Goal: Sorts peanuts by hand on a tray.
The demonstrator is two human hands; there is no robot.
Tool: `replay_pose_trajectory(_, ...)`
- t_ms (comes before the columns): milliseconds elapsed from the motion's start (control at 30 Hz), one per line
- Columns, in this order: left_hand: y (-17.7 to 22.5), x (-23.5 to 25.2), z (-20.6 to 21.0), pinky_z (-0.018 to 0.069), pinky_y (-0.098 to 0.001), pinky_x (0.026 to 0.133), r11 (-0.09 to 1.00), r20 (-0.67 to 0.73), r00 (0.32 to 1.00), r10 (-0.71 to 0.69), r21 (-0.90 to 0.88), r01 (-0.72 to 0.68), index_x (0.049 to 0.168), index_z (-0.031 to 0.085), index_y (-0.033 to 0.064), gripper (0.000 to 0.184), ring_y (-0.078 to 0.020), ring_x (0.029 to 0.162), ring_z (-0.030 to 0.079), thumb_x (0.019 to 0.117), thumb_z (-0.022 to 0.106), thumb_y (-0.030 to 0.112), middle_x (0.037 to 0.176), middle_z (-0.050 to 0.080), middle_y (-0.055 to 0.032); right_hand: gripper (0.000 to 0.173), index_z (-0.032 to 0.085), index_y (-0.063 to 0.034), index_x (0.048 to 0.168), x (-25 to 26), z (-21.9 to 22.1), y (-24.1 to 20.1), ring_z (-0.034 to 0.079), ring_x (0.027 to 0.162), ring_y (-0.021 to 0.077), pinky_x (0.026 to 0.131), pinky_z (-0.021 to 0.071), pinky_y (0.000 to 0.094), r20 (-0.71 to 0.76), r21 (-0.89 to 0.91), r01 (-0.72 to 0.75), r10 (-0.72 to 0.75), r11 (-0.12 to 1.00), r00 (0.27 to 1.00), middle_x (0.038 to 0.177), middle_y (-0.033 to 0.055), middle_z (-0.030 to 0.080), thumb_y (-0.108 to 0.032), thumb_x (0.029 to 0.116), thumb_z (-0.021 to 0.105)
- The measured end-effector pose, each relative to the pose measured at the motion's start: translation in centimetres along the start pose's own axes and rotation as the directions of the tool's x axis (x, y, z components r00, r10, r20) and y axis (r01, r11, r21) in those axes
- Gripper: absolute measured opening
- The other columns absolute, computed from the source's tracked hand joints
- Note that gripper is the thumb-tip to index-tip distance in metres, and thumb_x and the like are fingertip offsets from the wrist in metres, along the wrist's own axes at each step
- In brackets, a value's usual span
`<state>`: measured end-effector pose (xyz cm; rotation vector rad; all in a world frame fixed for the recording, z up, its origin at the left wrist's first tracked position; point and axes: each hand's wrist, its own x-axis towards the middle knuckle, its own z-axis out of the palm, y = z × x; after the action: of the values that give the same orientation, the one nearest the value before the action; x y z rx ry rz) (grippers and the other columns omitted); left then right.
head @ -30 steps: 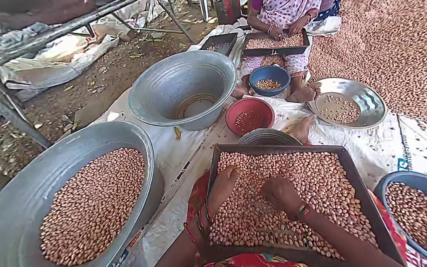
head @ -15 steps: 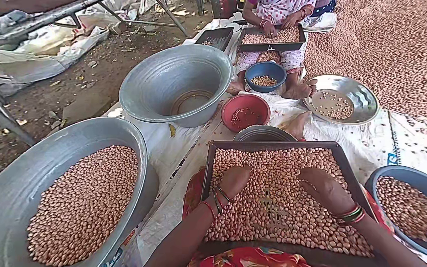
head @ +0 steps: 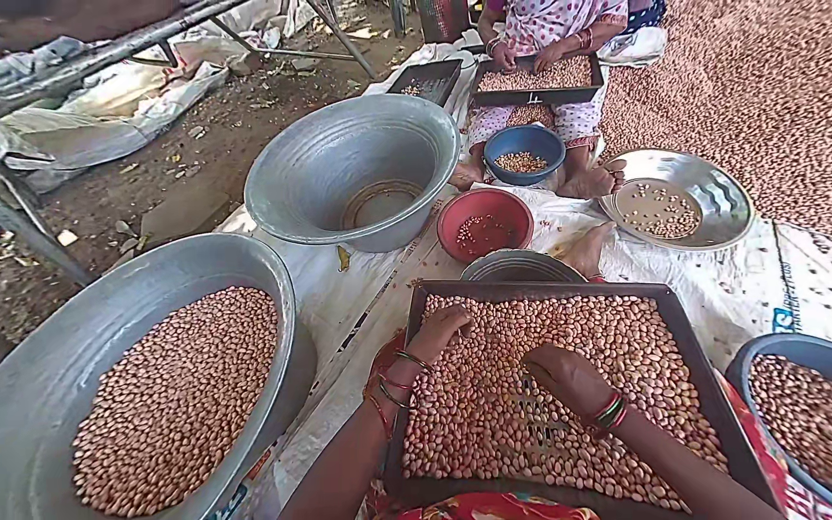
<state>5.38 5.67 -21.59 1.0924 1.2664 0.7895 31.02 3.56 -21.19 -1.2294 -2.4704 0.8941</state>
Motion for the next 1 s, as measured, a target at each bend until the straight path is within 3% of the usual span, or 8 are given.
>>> replay_pose_trajectory(100,1.3,0.1,1.6,0.0494,-0.0465,0.084,0.730,-0.018,0.989,-0.146,0.673,0.120,0.117,0.062,-0.0042,0.034,-0.0301,0.090,0.063,0.1114,0.041,0.022,0.097,0.064,-0.0196,0.024,0.074,0.0083,0.110,1.4,-0.1,-1.0,0.073,0.102,0.0431,0.091,0.0556,0.0571,-0.054,0.011,-0.001,0.002,1.000,0.999,0.108,0.0264,0.074,-0.003,0.1003,0.055)
replay_pose_trajectory(167,1.8,0.5,2.9,0.0474,-0.0573,0.103,0.470,-0.037,0.962,-0.270,0.867,0.165,0.141,0.053,0.0004,0.041,-0.0410,0.121,0.064,0.1134,0.032,0.024,0.126,0.066,-0.0259,0.024,0.074,0.0078,0.110,1.5,-0.8,-1.1,0.073,0.101,0.0421,0.090,0.0558,0.0563,-0.094,0.015,-0.021,0.022,1.000,0.995,0.109,0.0258,0.074,-0.003,0.1000,0.055)
replay_pose_trajectory(333,2.0,0.8,4.2,0.0504,-0.0593,0.096,0.281,-0.079,0.944,-0.320,0.944,0.174,0.139,0.052,-0.0016,0.037,-0.0450,0.119,0.064,0.1116,0.032,0.014,0.126,0.065,-0.0272,0.023,0.074,0.0078,0.108,-1.0,-2.8,0.7,0.074,0.099,0.0427,0.087,0.0568,0.0572,-0.183,-0.035,-0.082,0.075,0.996,0.980,0.108,0.0261,0.074,-0.002,0.0989,0.056)
replay_pose_trajectory(400,2.1,0.9,4.7,0.0511,-0.0577,0.096,0.241,-0.106,0.934,-0.341,0.951,0.196,0.140,0.050,-0.0008,0.037,-0.0426,0.120,0.064,0.1114,0.032,0.014,0.127,0.065,-0.0257,0.024,0.074,0.0070,0.109,-2.3,-3.3,0.5,0.073,0.099,0.0446,0.086,0.0558,0.0604,-0.038,-0.110,-0.172,0.169,0.979,0.985,0.107,0.0267,0.074,-0.005,0.1011,0.055)
replay_pose_trajectory(500,1.9,1.1,4.8,0.0519,-0.0575,0.095,0.220,-0.106,0.935,-0.337,0.957,0.188,0.142,0.049,0.0006,0.038,-0.0430,0.119,0.065,0.1117,0.030,0.015,0.125,0.066,-0.0255,0.030,0.066,0.0047,0.123,-2.4,-3.3,-1.4,0.067,0.110,0.0499,0.089,0.0508,0.0641,0.353,-0.409,-0.322,0.474,0.854,0.806,0.118,0.0300,0.068,-0.010,0.1082,0.044)
replay_pose_trajectory(600,1.7,1.1,4.6,0.0513,-0.0573,0.096,0.223,-0.090,0.938,-0.335,0.960,0.172,0.143,0.047,0.0013,0.039,-0.0433,0.120,0.064,0.1126,0.029,0.018,0.126,0.065,-0.0261,0.030,0.063,0.0041,0.127,-2.8,-2.2,-1.7,0.064,0.114,0.0498,0.090,0.0507,0.0632,0.456,-0.510,-0.311,0.558,0.802,0.693,0.126,0.0300,0.064,-0.003,0.1069,0.042)
replay_pose_trajectory(867,1.4,1.4,5.5,0.0513,-0.0580,0.096,0.198,-0.120,0.930,-0.348,0.960,0.198,0.143,0.048,0.0019,0.040,-0.0435,0.120,0.064,0.1126,0.029,0.019,0.127,0.066,-0.0253,0.022,0.071,0.0057,0.111,-5.4,1.4,-0.6,0.071,0.097,0.0457,0.082,0.0556,0.0552,0.157,-0.544,-0.158,0.284,0.824,0.946,0.104,0.0281,0.070,0.007,0.0957,0.055)
replay_pose_trajectory(1000,1.0,0.8,4.4,0.0493,-0.0539,0.099,0.586,-0.049,0.962,-0.270,0.784,0.205,0.136,0.056,-0.0012,0.038,-0.0379,0.113,0.066,0.1106,0.041,0.023,0.119,0.067,-0.0246,0.014,0.074,0.0037,0.096,-6.0,2.8,0.4,0.073,0.081,0.0392,0.069,0.0580,0.0477,-0.004,-0.627,-0.068,0.085,0.776,0.996,0.089,0.0220,0.072,0.007,0.0875,0.064)
